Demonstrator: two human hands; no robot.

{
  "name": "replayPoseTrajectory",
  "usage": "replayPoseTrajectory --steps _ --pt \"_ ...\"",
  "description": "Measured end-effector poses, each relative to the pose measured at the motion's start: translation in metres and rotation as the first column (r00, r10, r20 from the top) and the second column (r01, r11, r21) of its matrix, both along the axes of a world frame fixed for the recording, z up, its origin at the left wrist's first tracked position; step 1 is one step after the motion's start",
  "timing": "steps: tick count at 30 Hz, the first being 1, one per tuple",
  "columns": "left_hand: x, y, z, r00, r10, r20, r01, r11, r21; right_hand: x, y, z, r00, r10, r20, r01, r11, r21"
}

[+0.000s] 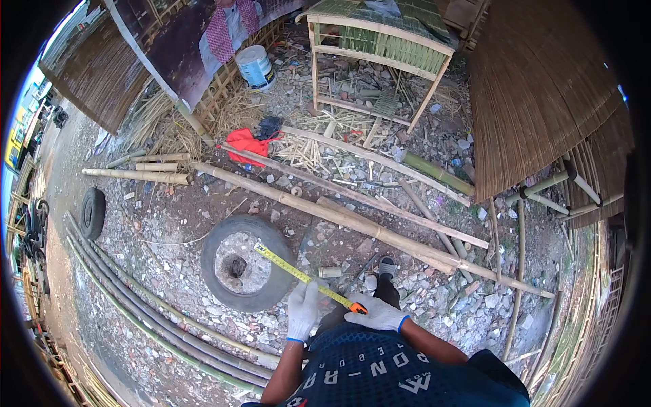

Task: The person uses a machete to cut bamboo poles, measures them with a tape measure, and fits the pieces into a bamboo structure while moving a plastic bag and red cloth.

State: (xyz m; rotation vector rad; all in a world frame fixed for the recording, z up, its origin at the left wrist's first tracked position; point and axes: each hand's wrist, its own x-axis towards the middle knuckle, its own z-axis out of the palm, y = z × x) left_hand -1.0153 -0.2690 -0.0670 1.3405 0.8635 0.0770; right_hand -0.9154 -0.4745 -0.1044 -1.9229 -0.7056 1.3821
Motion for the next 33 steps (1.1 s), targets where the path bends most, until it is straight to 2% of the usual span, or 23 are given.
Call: replayPoseTrajectory --steps 2,5,6,8,10,12,13,15,17,18,21,22,25,26,28,29,31,32,33 --pt "0.002 -0.001 -0.001 0.996 -0.074 -0.043 0.075 0.997 0.022 0.000 0.001 0.001 1.000 0.019 -0.014 -0.020 0.999 -0.036" --pt "0.004 -0.008 -0.015 0.981 -0.190 -0.042 0.194 0.972 0.136 -0.003 0.000 0.009 0.993 -0.089 -0.074 0.090 0.996 0.002" --pt "0.006 -0.012 -0.017 0.983 -0.181 -0.032 0.182 0.981 0.064 -0.008 -0.004 -0.010 0.996 -0.093 0.018 0.092 0.995 0.049" --pt "0.013 -0.022 -0.007 0.987 -0.161 -0.021 0.159 0.984 -0.084 -0.006 -0.005 -0.003 0.992 -0.129 0.017 0.127 0.990 0.060" --pt "0.015 -0.027 -0.019 0.975 -0.212 -0.071 0.213 0.977 0.011 -0.001 -0.008 -0.004 0.989 -0.148 -0.025 0.150 0.987 0.066" --pt "0.021 -0.028 -0.030 0.961 -0.252 -0.112 0.259 0.964 0.056 -0.003 -0.014 -0.009 0.979 -0.202 0.031 0.195 0.968 0.155" --pt "0.026 -0.032 -0.029 0.967 -0.249 -0.059 0.254 0.963 0.089 0.001 -0.017 -0.014 0.971 -0.226 0.074 0.207 0.956 0.208" --pt "0.034 -0.033 -0.037 0.954 -0.298 -0.017 0.298 0.943 0.150 0.008 -0.024 -0.033 0.981 -0.181 -0.075 0.189 0.975 0.117" --pt "0.048 -0.039 -0.033 0.957 -0.284 -0.059 0.288 0.954 0.078 0.019 -0.026 -0.019 0.971 -0.231 -0.051 0.237 0.961 0.145" --pt "0.053 -0.042 -0.029 0.958 -0.273 -0.086 0.277 0.960 0.042 0.026 -0.028 -0.014 0.965 -0.236 -0.112 0.249 0.962 0.110" --pt "0.082 -0.051 -0.011 0.942 -0.324 -0.087 0.332 0.937 0.107 0.045 -0.037 -0.016 0.964 -0.264 -0.037 0.266 0.951 0.160" --pt "0.091 -0.056 -0.010 0.937 -0.325 -0.131 0.340 0.934 0.115 0.061 -0.039 -0.005 0.977 -0.194 -0.085 0.199 0.978 0.061" --pt "0.111 -0.067 -0.029 0.927 -0.363 -0.098 0.376 0.892 0.252 0.090 -0.051 0.023 0.974 -0.219 0.050 0.211 0.968 0.133" --pt "0.123 -0.075 -0.015 0.929 -0.351 -0.119 0.370 0.896 0.244 0.102 -0.054 0.018 0.969 -0.245 0.020 0.242 0.965 0.104" --pt "0.136 -0.090 -0.018 0.924 -0.361 -0.128 0.382 0.891 0.245 0.113 -0.064 -0.001 0.962 -0.266 -0.059 0.268 0.963 0.028" --pt "0.146 -0.094 -0.023 0.922 -0.364 -0.129 0.386 0.888 0.252 0.122 -0.068 -0.002 0.959 -0.282 -0.022 0.283 0.957 0.055" --pt "0.161 -0.106 -0.033 0.905 -0.406 -0.125 0.421 0.812 0.404 0.133 -0.081 -0.004 0.940 -0.340 0.026 0.335 0.936 0.107" --pt "0.167 -0.115 -0.036 0.889 -0.437 -0.135 0.446 0.763 0.469 0.141 -0.086 -0.013 0.937 -0.347 -0.040 0.350 0.932 0.098" --pt "0.175 -0.124 -0.038 0.899 -0.416 -0.134 0.428 0.774 0.467 0.151 -0.092 -0.016 0.941 -0.337 -0.041 0.340 0.932 0.127"
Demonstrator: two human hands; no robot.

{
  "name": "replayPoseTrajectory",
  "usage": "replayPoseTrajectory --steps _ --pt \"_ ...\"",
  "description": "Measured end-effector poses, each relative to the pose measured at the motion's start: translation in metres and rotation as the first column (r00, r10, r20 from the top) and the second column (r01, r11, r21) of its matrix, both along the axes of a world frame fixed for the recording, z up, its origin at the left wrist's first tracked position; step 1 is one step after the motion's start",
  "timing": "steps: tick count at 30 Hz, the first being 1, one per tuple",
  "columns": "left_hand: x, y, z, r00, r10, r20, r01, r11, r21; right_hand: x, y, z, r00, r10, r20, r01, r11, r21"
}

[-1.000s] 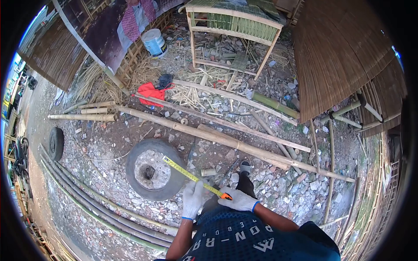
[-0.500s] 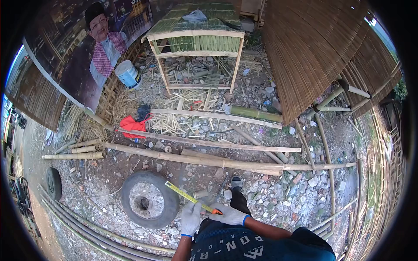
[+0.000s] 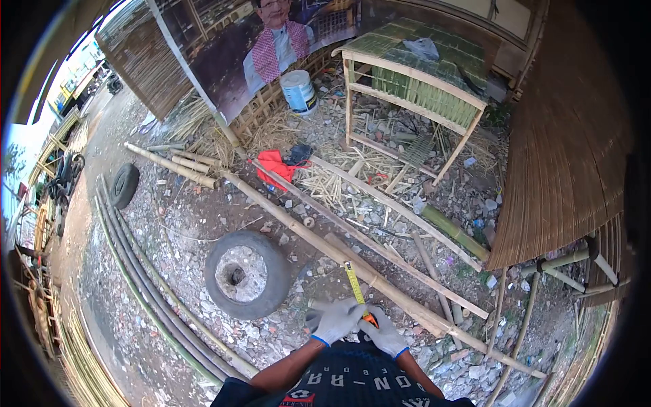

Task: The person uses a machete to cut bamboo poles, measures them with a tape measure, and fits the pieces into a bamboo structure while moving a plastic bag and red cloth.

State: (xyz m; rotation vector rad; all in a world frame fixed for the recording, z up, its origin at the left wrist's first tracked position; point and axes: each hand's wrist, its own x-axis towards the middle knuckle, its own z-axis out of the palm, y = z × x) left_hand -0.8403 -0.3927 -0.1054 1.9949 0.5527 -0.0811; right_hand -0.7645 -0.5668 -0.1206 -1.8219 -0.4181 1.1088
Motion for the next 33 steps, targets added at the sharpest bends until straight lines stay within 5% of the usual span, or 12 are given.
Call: replayPoseTrajectory --steps 6,10,11,14,18,22,25,28,32,33 --pt "0.034 -0.032 0.025 0.992 0.085 -0.089 -0.086 0.996 -0.015 0.039 -0.019 0.014 0.984 -0.064 -0.166 0.073 0.996 0.046" --pt "0.033 -0.046 -0.008 0.966 0.245 0.079 -0.243 0.969 -0.040 0.061 -0.043 -0.010 0.973 -0.067 -0.222 0.078 0.996 0.041" --pt "0.035 -0.045 0.005 0.970 0.245 -0.005 -0.245 0.970 0.006 0.065 -0.048 -0.020 0.989 -0.055 -0.141 0.063 0.996 0.056" --pt "0.032 -0.042 0.009 0.950 0.269 -0.157 -0.297 0.934 -0.198 0.082 -0.054 0.000 0.995 -0.019 -0.098 0.025 0.998 0.059" --pt "0.014 -0.044 -0.007 0.971 0.224 -0.079 -0.227 0.973 -0.035 0.098 -0.062 0.001 0.979 -0.052 -0.198 0.063 0.997 0.045" --pt "0.004 -0.046 0.001 0.944 0.177 -0.278 -0.171 0.984 0.045 0.104 -0.061 0.005 0.985 -0.088 -0.147 0.089 0.996 0.005" --pt "0.017 -0.055 0.042 0.943 0.283 -0.174 -0.301 0.950 -0.089 0.106 -0.056 0.001 0.981 -0.056 -0.187 0.067 0.996 0.055" --pt "0.036 -0.071 0.031 0.917 0.398 0.024 -0.378 0.886 -0.267 0.102 -0.043 0.022 0.980 -0.019 -0.197 0.057 0.980 0.189" --pt "0.073 -0.071 0.059 0.960 0.280 -0.021 -0.279 0.941 -0.190 0.097 -0.038 0.018 0.997 -0.072 0.037 0.060 0.961 0.271" --pt "0.081 -0.069 0.062 0.971 0.236 -0.037 -0.238 0.951 -0.196 0.103 -0.039 0.030 0.985 -0.108 -0.131 0.133 0.970 0.201"
